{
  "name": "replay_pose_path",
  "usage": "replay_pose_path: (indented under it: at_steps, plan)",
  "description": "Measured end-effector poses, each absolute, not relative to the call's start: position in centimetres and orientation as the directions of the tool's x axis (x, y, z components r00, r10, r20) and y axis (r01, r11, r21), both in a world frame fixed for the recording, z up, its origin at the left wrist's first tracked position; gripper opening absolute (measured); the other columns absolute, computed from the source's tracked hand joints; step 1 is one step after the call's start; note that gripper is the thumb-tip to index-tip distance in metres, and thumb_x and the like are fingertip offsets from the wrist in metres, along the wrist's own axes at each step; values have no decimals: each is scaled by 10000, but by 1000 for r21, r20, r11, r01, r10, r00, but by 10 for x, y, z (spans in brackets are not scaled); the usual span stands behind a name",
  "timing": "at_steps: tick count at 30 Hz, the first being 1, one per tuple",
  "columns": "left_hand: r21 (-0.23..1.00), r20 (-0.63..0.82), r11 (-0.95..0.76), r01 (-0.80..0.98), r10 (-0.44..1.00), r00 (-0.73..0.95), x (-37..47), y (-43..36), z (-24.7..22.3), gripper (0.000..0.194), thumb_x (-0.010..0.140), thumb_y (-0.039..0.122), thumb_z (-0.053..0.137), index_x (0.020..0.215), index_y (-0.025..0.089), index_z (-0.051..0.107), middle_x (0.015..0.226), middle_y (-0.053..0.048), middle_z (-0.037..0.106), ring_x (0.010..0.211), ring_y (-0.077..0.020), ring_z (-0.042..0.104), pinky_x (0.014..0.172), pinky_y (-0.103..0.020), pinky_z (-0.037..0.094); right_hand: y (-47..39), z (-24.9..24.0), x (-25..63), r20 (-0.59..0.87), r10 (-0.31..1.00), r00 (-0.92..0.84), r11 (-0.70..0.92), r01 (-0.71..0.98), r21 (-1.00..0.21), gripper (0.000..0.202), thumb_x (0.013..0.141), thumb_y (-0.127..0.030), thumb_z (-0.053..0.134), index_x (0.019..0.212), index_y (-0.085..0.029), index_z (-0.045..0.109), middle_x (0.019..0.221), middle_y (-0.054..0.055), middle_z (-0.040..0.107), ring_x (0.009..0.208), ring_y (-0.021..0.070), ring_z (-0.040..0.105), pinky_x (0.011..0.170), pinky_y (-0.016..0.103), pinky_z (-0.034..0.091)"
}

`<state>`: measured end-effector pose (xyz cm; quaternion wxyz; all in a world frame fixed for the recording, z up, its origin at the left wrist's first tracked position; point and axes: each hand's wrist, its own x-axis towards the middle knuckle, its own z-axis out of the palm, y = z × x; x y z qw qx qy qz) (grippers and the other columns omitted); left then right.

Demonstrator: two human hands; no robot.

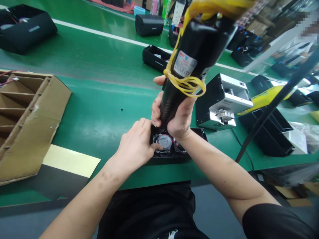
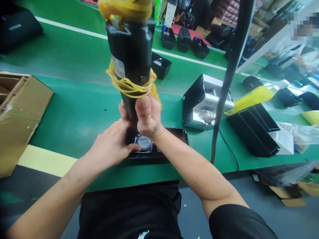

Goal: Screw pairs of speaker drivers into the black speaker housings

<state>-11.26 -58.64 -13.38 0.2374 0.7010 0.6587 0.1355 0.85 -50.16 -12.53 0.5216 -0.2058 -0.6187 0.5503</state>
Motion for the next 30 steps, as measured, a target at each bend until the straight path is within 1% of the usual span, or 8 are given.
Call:
replay_pose_path:
  at_steps: [5,10,12,16,20,24,28,30]
  plan:
    - [512,-136,-8,859,987,91,-112,-586,-132,495,855,395,882,1181,256,536,1270,-71,669,1248,-320,653,821,-424,579,-499,-127,9,480,783,-394,334,-384,-861,751,919,-930,468,1277,-275,555,654,-55,523,412,126,449,386,250,372]
    - [503,-127,-5,864,989,80,-112,-585,-135,496,857,415,878,1188,255,545,1316,-74,668,1263,-324,650,841,-429,587,-501,-124,10,423,821,-384,299,-342,-891,728,917,-942,425,1087,-256,599,657,-30,527,446,146,478,404,283,402]
    - [497,-121,-10,868,989,80,-112,-585,-136,504,856,405,879,1203,258,544,1322,-73,667,1270,-322,649,862,-429,590,-502,-124,9,415,818,-399,289,-339,-895,690,912,-931,453,1015,-261,586,660,-27,542,445,144,468,412,294,400]
    - [479,-116,-7,878,991,71,-112,-584,-136,488,854,389,879,1184,256,545,1277,-75,674,1252,-325,658,859,-429,593,-503,-125,7,445,806,-391,292,-391,-873,593,937,-869,505,958,-278,550,639,-44,561,420,136,448,414,299,380]
    - [463,-118,-7,886,991,70,-112,-585,-135,492,855,372,866,1215,259,551,1260,-78,678,1249,-331,661,857,-428,597,-502,-128,6,501,766,-404,314,-445,-839,563,970,-824,520,990,-263,558,625,-60,562,414,120,463,426,275,391]
    - [455,-119,-15,891,990,78,-112,-585,-135,553,857,355,851,1309,266,545,1292,-82,674,1265,-330,657,910,-435,601,-499,-131,5,499,739,-453,281,-466,-839,570,969,-823,538,1055,-259,545,617,-69,557,404,116,444,410,273,387]
    - [441,-121,-26,897,989,88,-114,-584,-138,588,876,368,831,1377,270,538,1368,-95,659,1283,-344,656,879,-436,605,-499,-128,4,516,714,-474,295,-464,-835,560,958,-824,549,1021,-269,519,618,-80,528,425,115,473,422,264,422]
    - [433,-118,-36,901,988,96,-115,-584,-140,597,879,371,830,1389,266,539,1417,-102,645,1313,-354,643,871,-439,604,-499,-127,5,530,702,-475,318,-457,-831,532,981,-800,527,1043,-271,528,624,-83,512,450,117,489,439,260,443]
